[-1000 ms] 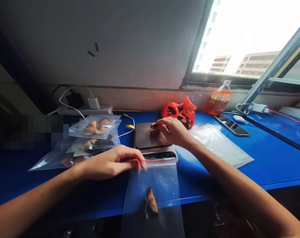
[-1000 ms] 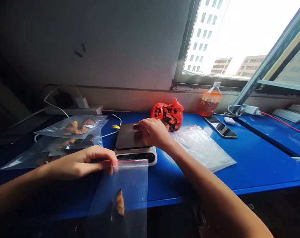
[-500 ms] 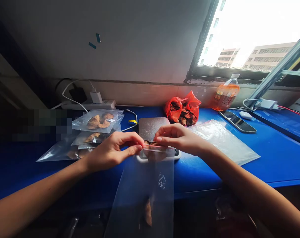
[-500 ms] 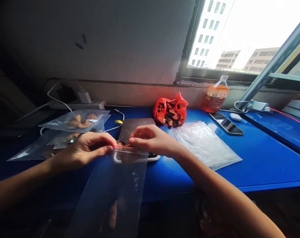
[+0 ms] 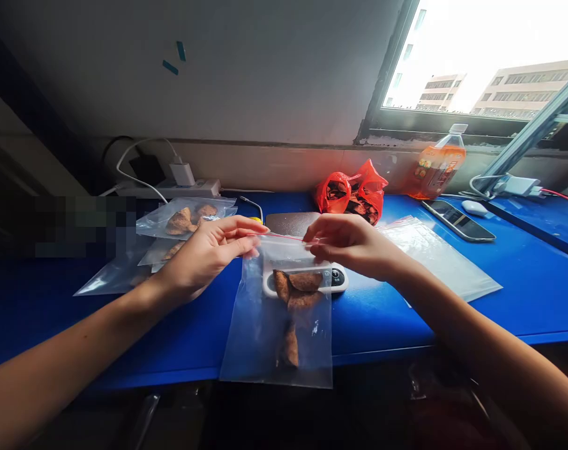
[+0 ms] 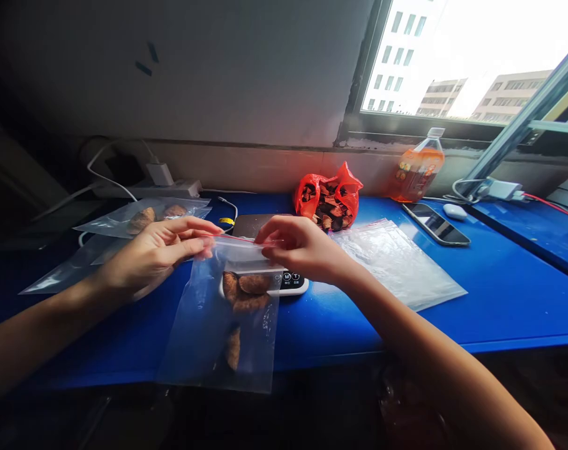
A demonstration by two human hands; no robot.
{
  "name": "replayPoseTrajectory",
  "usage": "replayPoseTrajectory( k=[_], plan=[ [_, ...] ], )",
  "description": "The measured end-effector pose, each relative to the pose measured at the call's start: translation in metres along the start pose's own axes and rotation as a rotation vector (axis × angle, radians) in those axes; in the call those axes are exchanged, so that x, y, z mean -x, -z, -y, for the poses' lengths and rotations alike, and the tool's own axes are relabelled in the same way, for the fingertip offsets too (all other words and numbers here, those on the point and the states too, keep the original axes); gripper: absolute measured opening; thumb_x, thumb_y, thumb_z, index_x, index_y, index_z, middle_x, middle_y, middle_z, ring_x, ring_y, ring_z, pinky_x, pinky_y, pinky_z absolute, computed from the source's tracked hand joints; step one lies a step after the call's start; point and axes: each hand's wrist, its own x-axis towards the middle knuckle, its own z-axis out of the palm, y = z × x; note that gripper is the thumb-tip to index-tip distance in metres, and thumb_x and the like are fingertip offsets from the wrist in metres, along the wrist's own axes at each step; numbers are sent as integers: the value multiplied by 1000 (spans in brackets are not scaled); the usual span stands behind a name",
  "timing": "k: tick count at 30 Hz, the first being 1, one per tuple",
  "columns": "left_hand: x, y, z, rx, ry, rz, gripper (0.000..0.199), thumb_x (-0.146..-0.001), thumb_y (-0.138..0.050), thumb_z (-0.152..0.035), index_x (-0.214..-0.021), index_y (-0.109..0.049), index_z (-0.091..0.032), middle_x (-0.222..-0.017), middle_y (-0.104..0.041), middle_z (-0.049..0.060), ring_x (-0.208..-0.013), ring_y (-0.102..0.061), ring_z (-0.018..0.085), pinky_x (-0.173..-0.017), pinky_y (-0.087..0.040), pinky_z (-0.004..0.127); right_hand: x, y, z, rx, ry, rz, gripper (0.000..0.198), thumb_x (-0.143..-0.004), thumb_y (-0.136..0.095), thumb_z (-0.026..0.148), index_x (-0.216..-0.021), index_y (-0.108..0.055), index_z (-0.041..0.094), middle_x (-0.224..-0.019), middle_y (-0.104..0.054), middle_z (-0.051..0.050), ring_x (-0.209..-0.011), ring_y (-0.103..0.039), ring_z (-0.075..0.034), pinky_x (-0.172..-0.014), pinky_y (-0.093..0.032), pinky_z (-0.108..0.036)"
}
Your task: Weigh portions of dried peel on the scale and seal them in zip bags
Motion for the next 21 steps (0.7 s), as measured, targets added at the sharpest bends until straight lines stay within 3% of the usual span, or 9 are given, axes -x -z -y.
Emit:
replayPoseTrajectory(
  k=[5, 8, 12, 15, 18, 21],
  plan=[
    [-4, 4, 1, 64, 49, -19, 29, -70, -78, -31, -96, -71, -19, -79, -68, 1, -72, -61, 13, -66, -51, 23, -2, -1, -3, -13, 53, -100, 20, -78, -63, 20, -98, -60, 17, -70, -55, 3, -61, -52, -10, -52, -40, -22],
    [-3, 4, -1, -28, 16, -33, 30, -72, -75, -33, -97, -68, -17, -80, -67, 1, -75, -62, 15, -67, -51, 26, -1, 0, -4, 41, 87, -130, 24, -80, -58, 19, -105, -58, 17, -72, -57, 2, -65, -56, -11, -56, -43, -24],
    [8, -5, -4, -356, -134, -68, 19, -80, -68, -31, -94, -61, -19, -74, -63, -1, -67, -59, 14, -57, -45, 23, 2, -5, 2, 358, 204, -152, 29, -80, -56, 14, -109, -60, 17, -79, -63, 0, -73, -59, -13, -66, -45, -26],
    [20, -15, -2, -537, -330, -58, 8, -87, -61, -25, -91, -57, -22, -74, -60, -2, -65, -58, 12, -54, -42, 23, 4, -16, 9, 573, 301, -114, 22, -79, -57, 13, -99, -65, 17, -86, -68, -3, -78, -60, -15, -71, -44, -28],
    [28, -24, 3, -583, -501, -25, 7, -91, -59, -22, -96, -54, -24, -80, -63, -2, -67, -59, 11, -58, -47, 23, 3, -27, 13, 607, 310, -49, 8, -81, -59, 15, -84, -66, 16, -84, -69, -4, -76, -59, -15, -67, -41, -27],
    [29, -29, 8, -602, -525, -31, 11, -90, -60, -22, -99, -54, -23, -84, -65, -2, -63, -59, 10, -57, -50, 23, 2, -33, 11, 553, 277, -24, 5, -81, -61, 17, -80, -65, 16, -80, -69, -3, -72, -59, -13, -65, -39, -26]
  ],
)
